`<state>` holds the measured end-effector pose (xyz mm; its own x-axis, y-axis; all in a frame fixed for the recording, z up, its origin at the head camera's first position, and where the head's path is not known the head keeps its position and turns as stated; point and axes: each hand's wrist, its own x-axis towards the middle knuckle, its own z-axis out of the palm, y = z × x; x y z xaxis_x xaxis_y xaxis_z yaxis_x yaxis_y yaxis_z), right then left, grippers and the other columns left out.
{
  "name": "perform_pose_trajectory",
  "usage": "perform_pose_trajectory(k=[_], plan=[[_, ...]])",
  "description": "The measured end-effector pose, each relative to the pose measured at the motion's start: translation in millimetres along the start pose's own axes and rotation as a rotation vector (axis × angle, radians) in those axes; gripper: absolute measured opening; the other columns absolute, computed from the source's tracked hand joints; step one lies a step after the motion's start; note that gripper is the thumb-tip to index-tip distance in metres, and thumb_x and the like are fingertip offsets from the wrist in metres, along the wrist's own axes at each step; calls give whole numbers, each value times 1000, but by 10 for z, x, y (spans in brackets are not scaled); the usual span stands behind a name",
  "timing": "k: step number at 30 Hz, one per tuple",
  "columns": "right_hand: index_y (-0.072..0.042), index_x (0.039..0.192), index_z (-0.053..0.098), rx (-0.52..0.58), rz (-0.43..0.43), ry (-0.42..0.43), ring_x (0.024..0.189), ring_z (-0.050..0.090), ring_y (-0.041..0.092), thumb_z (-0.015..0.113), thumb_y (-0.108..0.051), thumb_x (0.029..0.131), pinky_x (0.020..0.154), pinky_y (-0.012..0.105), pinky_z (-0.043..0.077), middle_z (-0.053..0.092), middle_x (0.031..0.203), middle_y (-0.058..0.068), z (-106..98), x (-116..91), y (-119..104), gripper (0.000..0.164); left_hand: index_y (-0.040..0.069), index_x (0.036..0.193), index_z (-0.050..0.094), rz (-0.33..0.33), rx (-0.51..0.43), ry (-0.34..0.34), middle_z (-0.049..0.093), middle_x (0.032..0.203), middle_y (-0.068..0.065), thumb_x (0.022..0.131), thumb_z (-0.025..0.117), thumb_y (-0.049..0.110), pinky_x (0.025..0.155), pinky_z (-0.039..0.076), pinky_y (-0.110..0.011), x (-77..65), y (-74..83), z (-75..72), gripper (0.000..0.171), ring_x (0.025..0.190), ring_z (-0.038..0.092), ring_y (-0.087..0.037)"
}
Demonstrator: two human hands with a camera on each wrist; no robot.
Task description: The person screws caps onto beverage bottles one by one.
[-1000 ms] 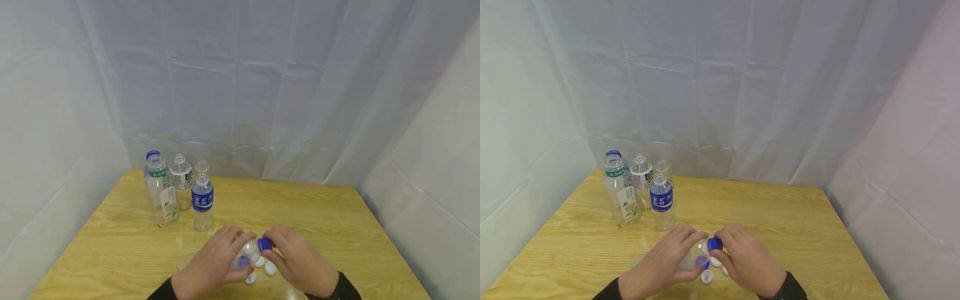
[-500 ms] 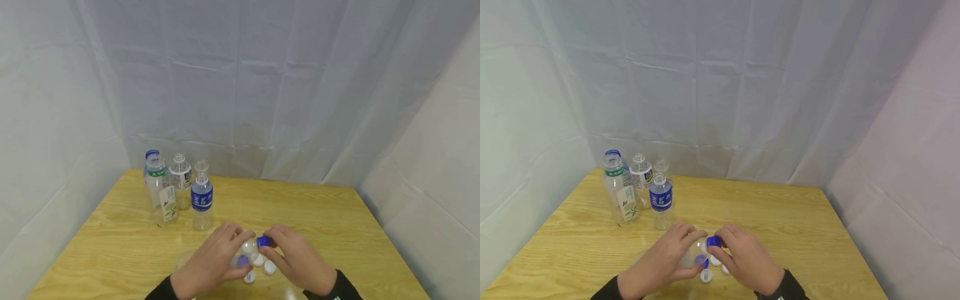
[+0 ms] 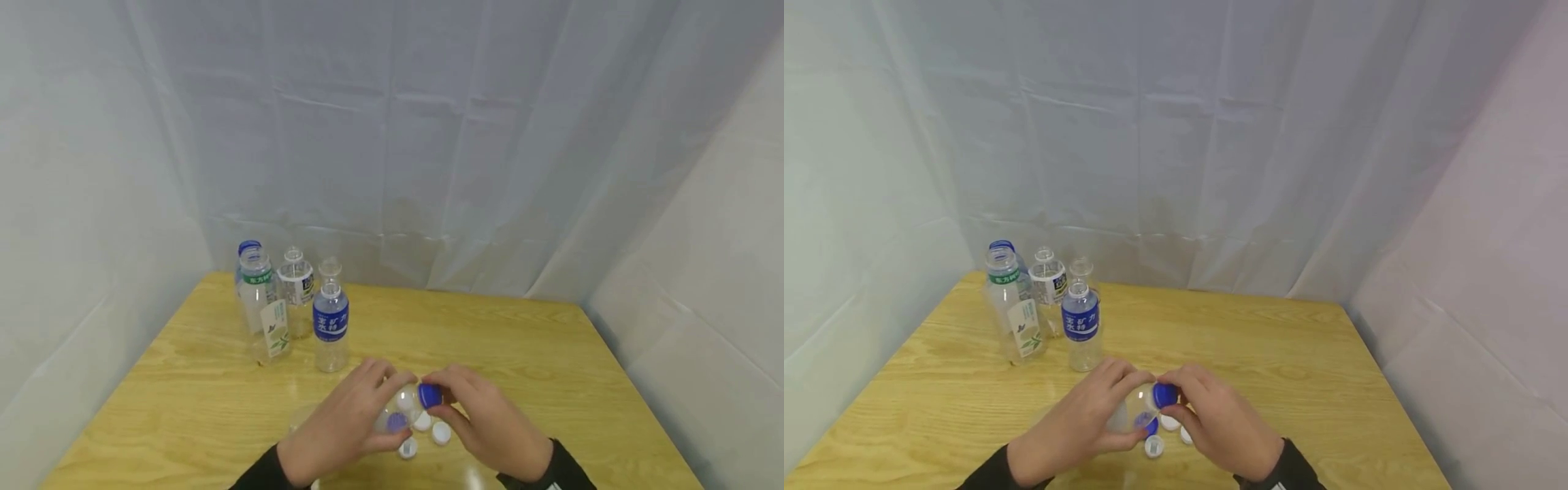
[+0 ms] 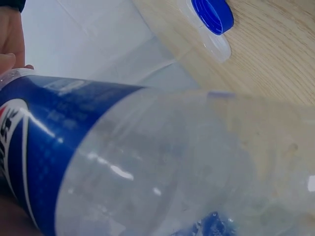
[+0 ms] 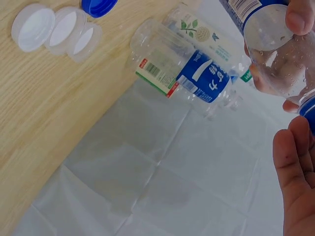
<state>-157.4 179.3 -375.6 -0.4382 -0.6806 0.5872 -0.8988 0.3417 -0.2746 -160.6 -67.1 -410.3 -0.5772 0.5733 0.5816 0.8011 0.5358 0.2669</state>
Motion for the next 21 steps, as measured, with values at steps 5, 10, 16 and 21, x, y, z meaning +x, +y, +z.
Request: perform_pose_trajectory(k=[5, 10, 16, 21], plan=[[-4, 129, 56, -52, 8, 57, 89, 59, 5, 54, -21, 103, 78, 9, 48, 62, 108, -1, 56, -8, -4, 30, 19, 136, 55, -5, 20, -1, 52, 106, 9, 85, 76, 42, 79, 46, -18, 3, 11, -2, 60, 95, 45, -3], [-5, 130, 56, -64, 51, 80, 87, 57, 4, 59, -14, 101, 75, 8, 46, 62, 107, -1, 93, -19, -21, 30, 19, 134, 56, -21, 26, -5, 54, 105, 7, 84, 77, 40, 78, 46, -19, 19, 27, -4, 58, 94, 45, -4], [-5, 129, 56, -40, 97, 111, 83, 55, 2, 62, -5, 97, 72, 8, 45, 62, 103, -1, 130, -12, -56, 32, 20, 133, 56, -12, 47, 6, 54, 103, 5, 83, 78, 40, 78, 46, -19, 35, 35, 7, 58, 94, 45, -5], [-7, 128, 57, -20, 154, 142, 85, 57, 3, 63, -4, 96, 70, 13, 49, 63, 105, -2, 159, -2, -104, 32, 20, 134, 55, -30, 43, -14, 54, 103, 7, 84, 77, 42, 79, 47, -20, 41, 50, 9, 58, 95, 45, -5]])
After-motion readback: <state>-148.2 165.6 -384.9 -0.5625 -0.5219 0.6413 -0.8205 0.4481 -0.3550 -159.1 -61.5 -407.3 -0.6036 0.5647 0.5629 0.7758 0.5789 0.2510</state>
